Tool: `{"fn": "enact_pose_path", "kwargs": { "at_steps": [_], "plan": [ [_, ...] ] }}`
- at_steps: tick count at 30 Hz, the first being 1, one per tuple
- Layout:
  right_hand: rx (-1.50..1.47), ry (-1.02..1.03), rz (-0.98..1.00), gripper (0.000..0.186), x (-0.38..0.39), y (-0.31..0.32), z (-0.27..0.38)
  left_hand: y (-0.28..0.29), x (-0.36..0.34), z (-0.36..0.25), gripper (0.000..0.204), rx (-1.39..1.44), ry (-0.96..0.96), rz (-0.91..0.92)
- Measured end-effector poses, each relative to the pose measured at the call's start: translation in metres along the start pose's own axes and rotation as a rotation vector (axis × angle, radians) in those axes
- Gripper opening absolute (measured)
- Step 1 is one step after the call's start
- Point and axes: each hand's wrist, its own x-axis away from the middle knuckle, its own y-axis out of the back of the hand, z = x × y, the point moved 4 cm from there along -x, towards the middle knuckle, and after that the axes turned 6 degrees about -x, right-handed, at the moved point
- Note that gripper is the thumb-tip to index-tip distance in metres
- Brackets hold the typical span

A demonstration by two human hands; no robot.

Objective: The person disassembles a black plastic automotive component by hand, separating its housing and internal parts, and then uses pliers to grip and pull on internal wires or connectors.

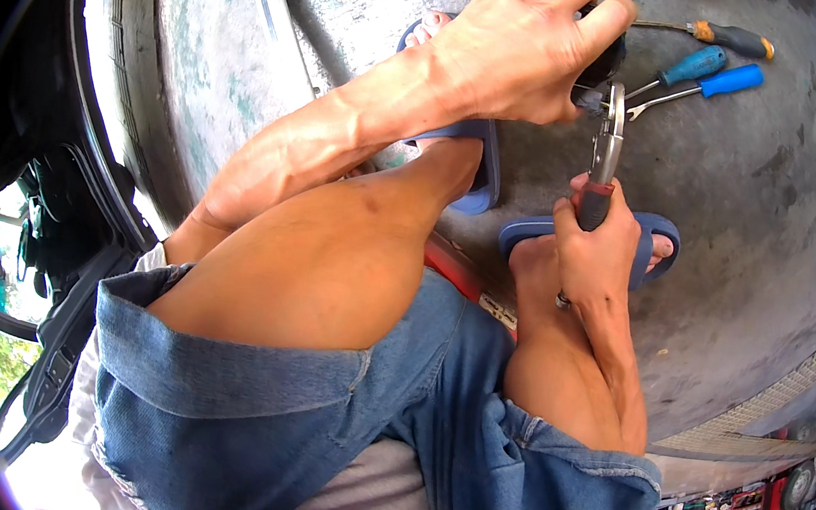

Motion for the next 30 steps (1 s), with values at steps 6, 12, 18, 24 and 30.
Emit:
{"fn": "enact_pose_path", "kwargs": {
  "at_steps": [6, 12, 18, 24, 30],
  "plan": [
    [0.028, 0.016, -0.073, 0.019, -0.009, 0.001, 0.006, -0.003, -0.01, -0.001, 0.057, -0.031, -0.003, -0.024],
    [0.074, 0.023, -0.086, 0.019, -0.015, 0.0, 0.01, -0.003, -0.009, 0.003, 0.066, -0.041, 0.021, -0.037],
    [-0.239, -0.208, 0.147, 0.015, -0.011, -0.01, 0.003, -0.006, -0.006, 0.008, 0.062, -0.077, 0.051, 0.01],
    [-0.29, -0.247, 0.124, 0.01, 0.004, -0.008, 0.003, -0.006, -0.005, 0.002, 0.055, -0.027, -0.005, 0.007],
    [-0.288, -0.254, 0.039, 0.008, 0.011, -0.002, 0.003, -0.011, -0.012, 0.0, 0.055, 0.047, -0.017, 0.154]
  ]
}}
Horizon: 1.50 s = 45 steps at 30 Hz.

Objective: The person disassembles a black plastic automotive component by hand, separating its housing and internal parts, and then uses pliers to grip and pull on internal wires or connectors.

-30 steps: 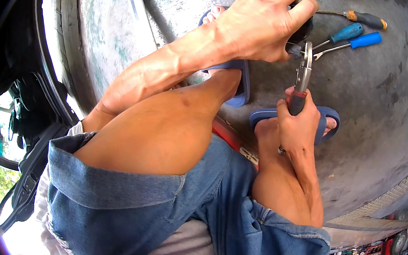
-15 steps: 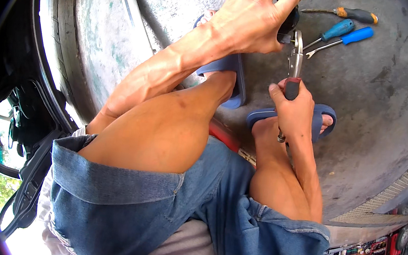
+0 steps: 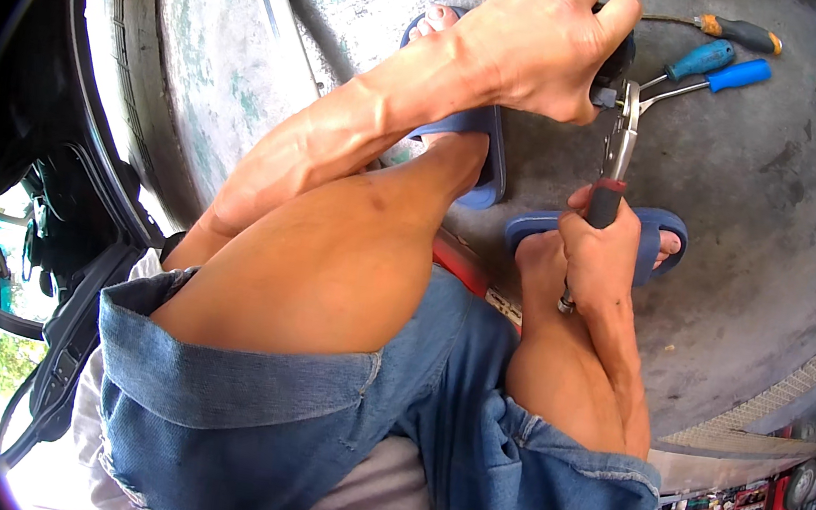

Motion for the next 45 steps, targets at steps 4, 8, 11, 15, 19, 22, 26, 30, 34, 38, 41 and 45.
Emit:
{"fn": "enact_pose_path", "kwargs": {
  "at_steps": [4, 8, 11, 15, 19, 22, 26, 30, 34, 38, 41, 45],
  "plan": [
    [0.118, 0.13, 0.019, 0.016, -0.006, 0.004, -0.007, 0.003, 0.001, 0.0, 0.056, 0.003, 0.019, 0.007],
    [0.15, 0.148, -0.048, 0.016, -0.004, 0.008, -0.003, 0.004, -0.001, 0.002, 0.056, 0.027, 0.006, -0.004],
    [0.177, 0.129, -0.067, 0.017, -0.002, 0.01, -0.002, 0.004, -0.002, 0.001, 0.056, 0.027, -0.005, -0.026],
    [0.203, 0.157, -0.072, 0.016, -0.001, 0.008, 0.003, 0.001, -0.002, 0.005, 0.056, 0.048, -0.036, -0.086],
    [0.236, 0.153, -0.065, 0.016, 0.001, 0.007, 0.007, 0.005, 0.003, 0.006, 0.058, 0.072, -0.056, -0.166],
    [0.263, 0.144, -0.055, 0.018, 0.0, 0.007, 0.006, 0.001, 0.004, 0.009, 0.082, 0.129, 0.099, 0.066],
    [0.224, 0.196, -0.048, 0.019, 0.001, 0.008, 0.01, 0.009, 0.005, 0.018, 0.072, 0.316, 0.027, -0.096],
    [0.155, 0.126, -0.019, 0.019, 0.002, 0.006, 0.009, 0.009, -0.005, 0.037, 0.076, 0.693, 0.096, 0.173],
    [0.097, 0.127, 0.002, 0.02, 0.0, 0.007, 0.01, 0.002, -0.017, 0.034, 0.072, 0.642, 0.304, 0.173],
    [0.088, 0.112, 0.037, 0.019, 0.003, 0.007, 0.009, 0.0, -0.021, 0.033, 0.109, 0.554, 0.272, 0.249],
    [0.077, 0.087, 0.04, 0.02, 0.001, 0.006, 0.012, -0.001, -0.022, 0.033, 0.102, 0.675, 0.278, 0.263],
    [0.148, 0.125, 0.025, 0.021, 0.008, 0.007, 0.011, -0.007, -0.008, 0.029, 0.067, 0.774, 0.357, 0.241]
  ]
}}
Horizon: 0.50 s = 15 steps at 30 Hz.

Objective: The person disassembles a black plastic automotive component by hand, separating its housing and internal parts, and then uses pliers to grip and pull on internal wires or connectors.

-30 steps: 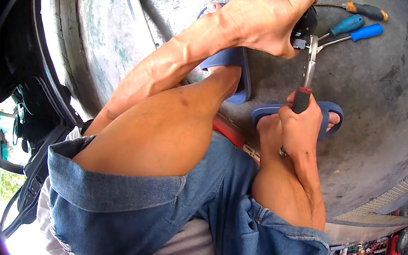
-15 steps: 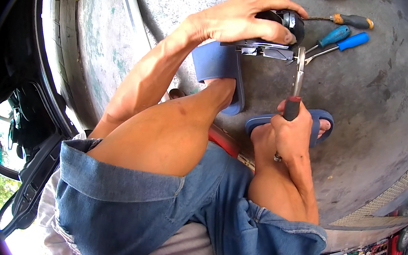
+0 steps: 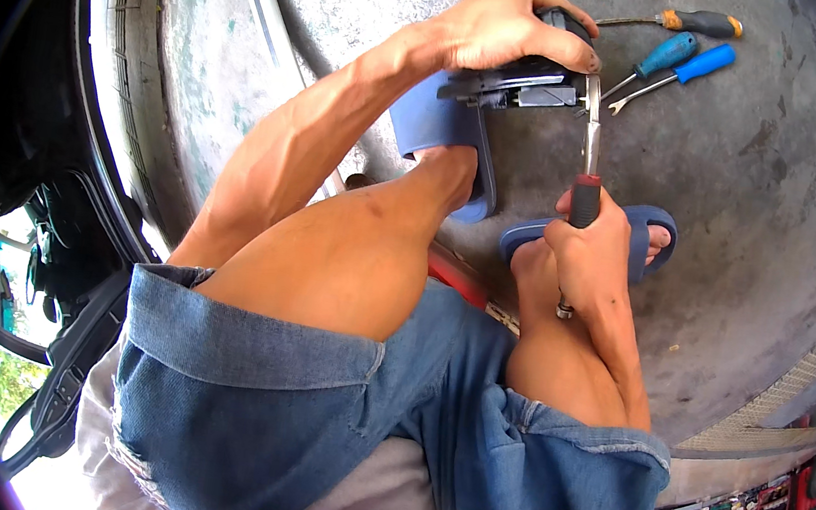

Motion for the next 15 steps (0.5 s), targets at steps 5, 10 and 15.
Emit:
{"fn": "enact_pose_path", "kwargs": {
  "at_steps": [5, 10, 15],
  "plan": [
    [0.072, -0.02, -0.001, 0.022, -0.001, 0.0, -0.002, -0.01, -0.005, 0.022, 0.046, 0.204, -0.012, -0.003],
    [0.182, 0.024, -0.037, 0.023, 0.003, 0.003, 0.005, -0.009, -0.011, 0.021, 0.043, 0.199, 0.012, 0.026],
    [0.209, 0.002, -0.026, 0.024, 0.006, 0.003, 0.006, -0.009, -0.017, 0.018, 0.043, 0.202, 0.038, 0.069]
  ]
}}
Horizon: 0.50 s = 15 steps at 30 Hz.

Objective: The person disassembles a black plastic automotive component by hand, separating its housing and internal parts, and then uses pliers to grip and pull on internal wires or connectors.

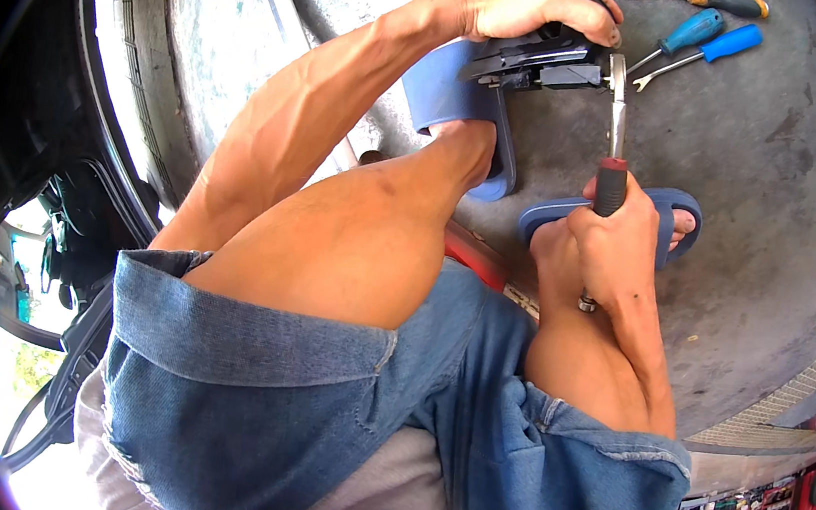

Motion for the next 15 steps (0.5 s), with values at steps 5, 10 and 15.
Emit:
{"fn": "enact_pose_path", "kwargs": {
  "at_steps": [5, 10, 15],
  "plan": [
    [-0.066, 0.026, -0.029, 0.023, -0.003, -0.001, -0.009, -0.003, -0.006, -0.003, 0.042, 0.003, 0.02, 0.026],
    [-0.097, 0.035, -0.014, 0.024, -0.004, -0.002, -0.009, -0.004, -0.008, -0.003, 0.042, 0.012, 0.043, 0.049],
    [-0.08, 0.031, 0.001, 0.024, -0.005, -0.002, -0.016, -0.006, -0.009, -0.003, 0.042, 0.019, 0.058, 0.069]
  ]
}}
